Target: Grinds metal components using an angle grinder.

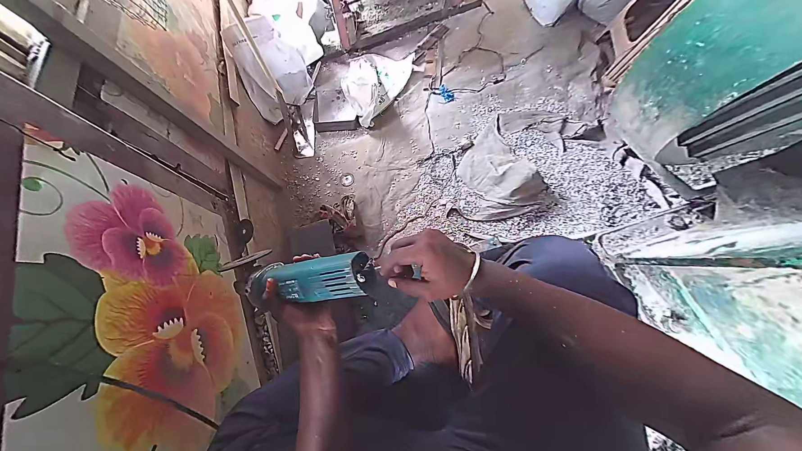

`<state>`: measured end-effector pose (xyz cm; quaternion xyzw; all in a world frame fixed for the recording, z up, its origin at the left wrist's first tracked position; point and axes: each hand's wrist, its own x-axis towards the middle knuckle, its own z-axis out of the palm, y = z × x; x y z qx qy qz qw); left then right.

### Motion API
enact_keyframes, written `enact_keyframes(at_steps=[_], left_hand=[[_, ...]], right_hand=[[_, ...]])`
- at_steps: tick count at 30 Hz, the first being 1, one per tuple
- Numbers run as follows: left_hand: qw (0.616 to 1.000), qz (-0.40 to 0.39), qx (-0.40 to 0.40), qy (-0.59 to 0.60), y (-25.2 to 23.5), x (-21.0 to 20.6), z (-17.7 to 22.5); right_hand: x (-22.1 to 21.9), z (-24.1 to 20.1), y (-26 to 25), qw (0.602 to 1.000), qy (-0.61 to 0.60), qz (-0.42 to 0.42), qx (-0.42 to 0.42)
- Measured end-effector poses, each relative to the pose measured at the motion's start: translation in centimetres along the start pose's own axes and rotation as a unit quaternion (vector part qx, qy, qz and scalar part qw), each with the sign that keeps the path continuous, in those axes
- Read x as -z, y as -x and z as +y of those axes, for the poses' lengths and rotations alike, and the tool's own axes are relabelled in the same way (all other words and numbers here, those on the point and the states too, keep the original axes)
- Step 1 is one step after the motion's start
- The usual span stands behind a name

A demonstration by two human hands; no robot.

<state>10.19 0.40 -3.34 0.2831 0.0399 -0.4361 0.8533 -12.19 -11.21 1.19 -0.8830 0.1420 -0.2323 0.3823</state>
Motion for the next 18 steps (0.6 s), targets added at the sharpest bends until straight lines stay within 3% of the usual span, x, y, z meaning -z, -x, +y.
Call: enact_keyframes(at_steps=[9, 18], left_hand=[[0.999, 0.04, -0.015, -0.014, 0.4, -1.3, -0.3], [0.997, 0.073, -0.031, -0.006, 0.1, -1.2, -0.5]], right_hand=[[-3.0, 0.2, 0.9, 0.994, 0.022, 0.107, 0.024], [-5.4, -0.4, 0.9, 0.972, 0.14, 0.184, 0.026]])
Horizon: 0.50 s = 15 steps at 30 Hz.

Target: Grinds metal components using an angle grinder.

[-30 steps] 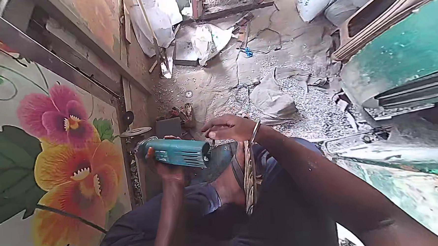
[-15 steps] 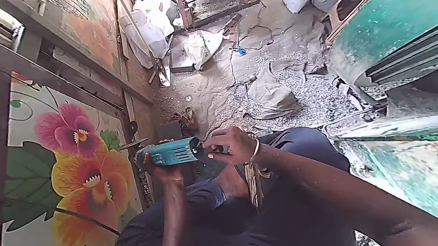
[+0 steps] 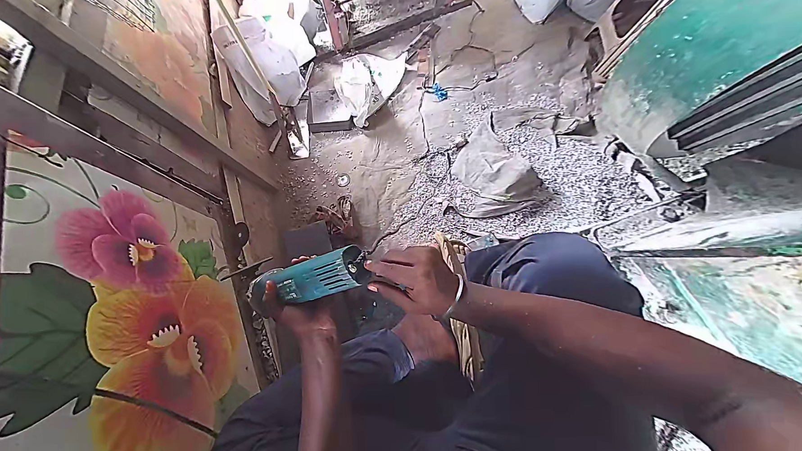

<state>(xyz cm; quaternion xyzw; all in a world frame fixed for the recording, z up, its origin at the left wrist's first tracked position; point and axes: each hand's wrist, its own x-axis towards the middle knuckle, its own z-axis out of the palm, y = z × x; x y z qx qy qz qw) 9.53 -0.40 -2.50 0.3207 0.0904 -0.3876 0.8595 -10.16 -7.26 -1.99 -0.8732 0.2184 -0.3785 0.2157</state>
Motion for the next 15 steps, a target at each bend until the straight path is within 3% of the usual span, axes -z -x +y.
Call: enact_keyframes(at_steps=[6, 15], left_hand=[[0.999, 0.03, -0.026, -0.017, -0.2, -0.6, -0.1], [0.998, 0.047, -0.04, -0.03, -0.4, -0.6, -0.1]], right_hand=[[-0.6, -1.2, 0.8, 0.997, 0.07, -0.04, -0.007], [-1.0, -1.5, 0.6, 0.995, 0.054, -0.079, -0.024]])
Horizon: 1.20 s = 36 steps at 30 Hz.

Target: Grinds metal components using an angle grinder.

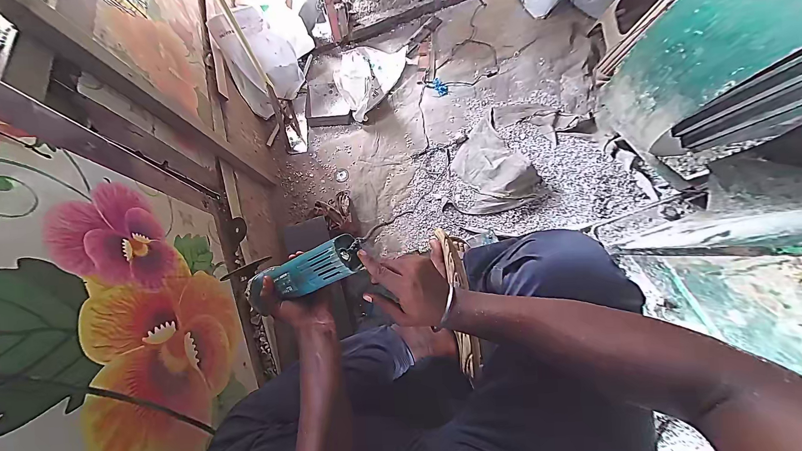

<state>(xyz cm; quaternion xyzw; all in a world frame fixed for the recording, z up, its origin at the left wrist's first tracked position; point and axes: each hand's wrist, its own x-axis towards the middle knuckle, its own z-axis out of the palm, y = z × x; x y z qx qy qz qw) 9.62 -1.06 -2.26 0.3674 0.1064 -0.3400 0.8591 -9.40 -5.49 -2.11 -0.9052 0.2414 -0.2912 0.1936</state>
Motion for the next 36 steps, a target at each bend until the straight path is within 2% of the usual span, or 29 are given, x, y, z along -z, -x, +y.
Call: enact_keyframes(at_steps=[8, 13, 15, 17, 19, 21, 23, 25, 27, 29, 30, 32, 34, 36], left_hand=[[0.999, 0.012, 0.026, -0.015, 0.1, -0.2, -0.3], [0.999, -0.009, 0.037, -0.015, 0.2, -0.3, 0.1], [0.997, -0.038, 0.059, -0.015, 0.5, 0.0, 0.0], [0.995, -0.06, 0.079, -0.014, 1.6, -0.6, -0.3], [0.992, -0.086, 0.09, -0.035, 2.7, -1.9, -0.9], [0.985, -0.109, 0.104, -0.083, 4.2, -3.5, -1.7], [0.975, -0.139, 0.114, -0.128, 5.2, -4.8, -2.6], [0.96, -0.171, 0.09, -0.205, 5.6, -6.4, -3.4], [0.941, -0.196, 0.041, -0.273, 5.2, -8.1, -3.8], [0.9, -0.227, -0.021, -0.372, 5.1, -10.7, -3.6], [0.866, -0.248, -0.045, -0.432, 5.0, -11.9, -3.3], [0.77, -0.28, -0.074, -0.568, 4.6, -13.9, -2.9], [0.672, -0.311, -0.09, -0.666, 4.4, -16.2, -2.2], [0.616, -0.344, -0.088, -0.704, 4.8, -17.1, -1.1]], right_hand=[[0.3, -0.1, 0.0, 0.999, -0.032, -0.019, -0.039], [2.8, 1.9, -1.4, 0.988, -0.072, 0.121, -0.059], [4.6, 3.7, -2.9, 0.981, -0.102, 0.133, -0.1], [6.4, 4.7, -4.5, 0.961, -0.209, 0.058, -0.172], [7.8, 5.1, -6.3, 0.918, -0.322, -0.079, -0.218], [7.8, 5.3, -7.7, 0.875, -0.357, -0.226, -0.236], [7.3, 5.3, -8.5, 0.835, -0.342, -0.354, -0.246], [7.1, 5.2, -8.3, 0.787, -0.393, -0.402, -0.252], [7.1, 5.3, -7.7, 0.741, -0.509, -0.356, -0.255], [7.2, 5.3, -7.3, 0.719, -0.588, -0.273, -0.251], [7.2, 5.3, -7.2, 0.719, -0.609, -0.232, -0.243], [7.2, 5.7, -6.7, 0.726, -0.626, -0.171, -0.229], [7.7, 6.8, -6.8, 0.751, -0.611, -0.118, -0.221], [9.0, 7.3, -6.6, 0.785, -0.56, -0.056, -0.258]])
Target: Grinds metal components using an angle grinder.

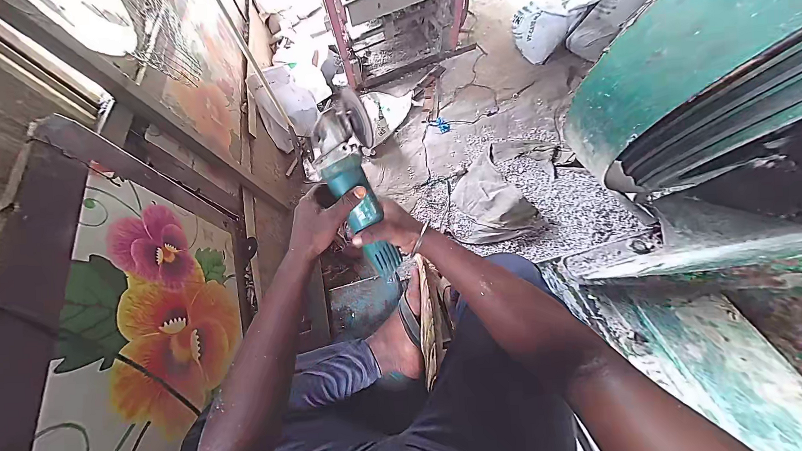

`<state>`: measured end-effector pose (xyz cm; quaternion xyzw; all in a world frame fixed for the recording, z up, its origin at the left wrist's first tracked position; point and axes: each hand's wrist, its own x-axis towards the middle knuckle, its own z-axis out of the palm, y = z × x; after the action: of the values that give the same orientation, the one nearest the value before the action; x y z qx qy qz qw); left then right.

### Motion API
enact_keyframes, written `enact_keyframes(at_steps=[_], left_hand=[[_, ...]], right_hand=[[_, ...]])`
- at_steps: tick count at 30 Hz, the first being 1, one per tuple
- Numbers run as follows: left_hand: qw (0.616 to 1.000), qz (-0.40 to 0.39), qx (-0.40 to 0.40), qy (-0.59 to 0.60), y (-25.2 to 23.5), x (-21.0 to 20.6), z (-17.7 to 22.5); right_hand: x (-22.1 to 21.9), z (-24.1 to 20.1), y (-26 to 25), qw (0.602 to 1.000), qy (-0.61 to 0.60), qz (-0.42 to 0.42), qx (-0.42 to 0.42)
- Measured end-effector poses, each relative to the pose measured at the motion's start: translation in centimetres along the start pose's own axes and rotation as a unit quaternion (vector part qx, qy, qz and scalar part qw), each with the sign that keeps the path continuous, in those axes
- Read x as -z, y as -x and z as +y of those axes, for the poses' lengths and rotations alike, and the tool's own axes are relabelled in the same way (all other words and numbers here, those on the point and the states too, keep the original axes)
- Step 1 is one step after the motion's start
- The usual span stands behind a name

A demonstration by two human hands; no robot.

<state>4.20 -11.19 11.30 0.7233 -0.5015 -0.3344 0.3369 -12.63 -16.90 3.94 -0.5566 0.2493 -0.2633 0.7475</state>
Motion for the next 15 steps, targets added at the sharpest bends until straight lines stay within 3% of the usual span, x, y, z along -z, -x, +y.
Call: enact_keyframes(at_steps=[3, 5, 11, 13, 15], left_hand=[[0.999, -0.034, -0.004, -0.012, 3.7, 2.7, -0.7], [1.0, -0.013, 0.005, -0.023, 7.6, 5.4, -3.5], [0.97, 0.151, 0.154, -0.107, 21.9, 15.1, -15.0], [0.958, 0.204, 0.182, -0.085, 26.2, 16.3, -16.5], [0.947, 0.225, 0.229, -0.021, 28.5, 15.8, -15.3]], right_hand=[[2.2, -1.5, 0.3, 0.991, 0.052, 0.124, 0.027], [3.4, -2.3, 0.7, 0.98, 0.057, 0.187, 0.043], [8.6, -4.1, 2.9, 0.944, 0.071, 0.304, 0.104], [10.0, -4.0, 3.9, 0.931, 0.081, 0.336, 0.116], [10.6, -4.0, 4.7, 0.925, 0.069, 0.356, 0.116]])
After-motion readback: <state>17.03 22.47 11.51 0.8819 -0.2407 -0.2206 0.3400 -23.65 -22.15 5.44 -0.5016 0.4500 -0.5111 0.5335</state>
